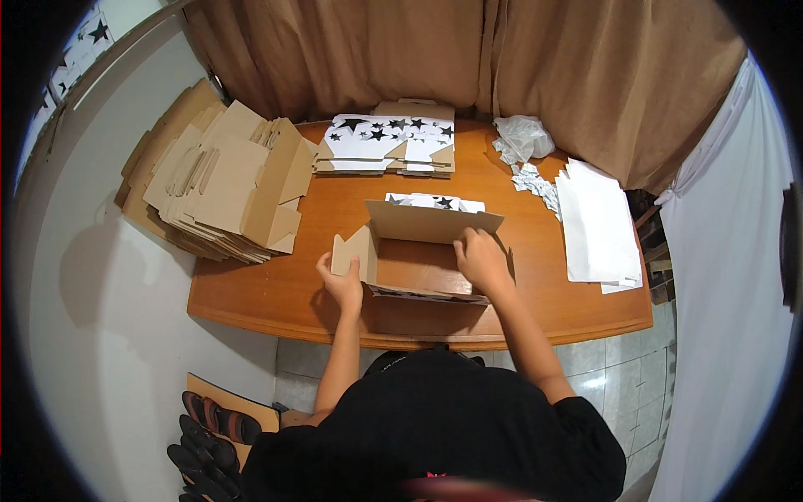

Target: Pack a pair of sandals into a shoebox with tissue paper.

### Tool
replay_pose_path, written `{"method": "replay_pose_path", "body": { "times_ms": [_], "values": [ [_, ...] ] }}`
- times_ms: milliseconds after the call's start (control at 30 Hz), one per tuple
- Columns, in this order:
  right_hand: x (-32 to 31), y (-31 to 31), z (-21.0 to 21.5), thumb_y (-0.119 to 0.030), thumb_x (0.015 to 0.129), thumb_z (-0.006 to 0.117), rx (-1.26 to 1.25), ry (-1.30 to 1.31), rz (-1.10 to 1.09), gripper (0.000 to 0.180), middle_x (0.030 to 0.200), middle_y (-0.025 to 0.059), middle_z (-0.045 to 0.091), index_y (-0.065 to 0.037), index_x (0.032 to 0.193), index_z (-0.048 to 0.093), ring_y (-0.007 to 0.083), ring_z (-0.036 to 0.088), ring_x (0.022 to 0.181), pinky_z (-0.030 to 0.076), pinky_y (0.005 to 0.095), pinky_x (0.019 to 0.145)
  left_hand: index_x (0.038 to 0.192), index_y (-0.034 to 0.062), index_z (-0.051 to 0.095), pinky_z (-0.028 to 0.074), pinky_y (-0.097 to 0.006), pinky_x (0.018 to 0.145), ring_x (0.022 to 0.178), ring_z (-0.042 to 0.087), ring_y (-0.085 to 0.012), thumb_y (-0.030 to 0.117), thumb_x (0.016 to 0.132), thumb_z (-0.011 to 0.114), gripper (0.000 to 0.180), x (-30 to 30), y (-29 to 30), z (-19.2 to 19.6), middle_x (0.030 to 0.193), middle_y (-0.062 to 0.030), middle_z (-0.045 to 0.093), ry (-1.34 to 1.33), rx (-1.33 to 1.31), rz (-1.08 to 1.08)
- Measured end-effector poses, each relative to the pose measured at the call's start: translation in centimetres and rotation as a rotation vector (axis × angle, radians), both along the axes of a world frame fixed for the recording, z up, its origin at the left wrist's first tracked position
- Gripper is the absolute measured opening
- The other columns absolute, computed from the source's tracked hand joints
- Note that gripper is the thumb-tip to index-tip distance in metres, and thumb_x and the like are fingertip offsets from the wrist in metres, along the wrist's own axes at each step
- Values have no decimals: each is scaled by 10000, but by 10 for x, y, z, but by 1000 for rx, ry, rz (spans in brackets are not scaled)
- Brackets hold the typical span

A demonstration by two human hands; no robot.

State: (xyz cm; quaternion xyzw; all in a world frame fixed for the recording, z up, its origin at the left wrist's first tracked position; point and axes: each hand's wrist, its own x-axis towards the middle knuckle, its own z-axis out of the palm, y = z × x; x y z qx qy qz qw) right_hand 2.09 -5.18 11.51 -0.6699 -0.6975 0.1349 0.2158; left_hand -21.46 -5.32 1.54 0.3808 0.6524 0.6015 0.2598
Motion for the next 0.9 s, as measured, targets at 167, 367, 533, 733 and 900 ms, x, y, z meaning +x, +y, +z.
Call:
{"method": "replay_pose_path", "body": {
  "times_ms": [167,367,533,733,900],
  "values": [
    [22,-20,-48,-208,729,670,193,-243,-248,472,1099,256,458,47,1080,481,400,435,1028,380,432,875,1102,85,505,155,-545,1003,1280,272,-264,127,694,706,456,-2,-4,22,1299,-156,383,752,298,265],
    [55,-9,-87,-122,672,705,54,-98,-317,616,1032,288,478,42,1165,375,419,491,954,426,449,806,1248,66,453,-48,-643,985,1365,43,-306,369,655,718,717,-2,3,33,1401,-157,285,1235,-404,-169],
    [58,3,-76,-57,676,670,-68,3,-375,674,898,285,563,-1,1245,312,424,560,850,466,456,732,1380,-15,192,-61,-619,1004,1365,-17,-315,592,534,725,1171,-18,17,13,1460,-199,106,868,-720,-581],
    [92,19,-84,-64,661,696,-35,77,-221,769,990,223,608,-145,1309,291,384,590,902,479,423,744,1402,-2,44,-11,-543,1053,1365,-34,-311,630,499,726,1296,-34,20,-15,1469,-194,37,581,-490,-755],
    [95,14,-82,-68,676,695,-77,314,-241,627,1076,153,600,-111,1241,428,350,555,1012,444,402,831,1416,81,104,-6,-535,1057,1366,16,-306,567,498,756,1227,-28,15,-12,1470,-173,81,581,-375,-651]
  ]
}}
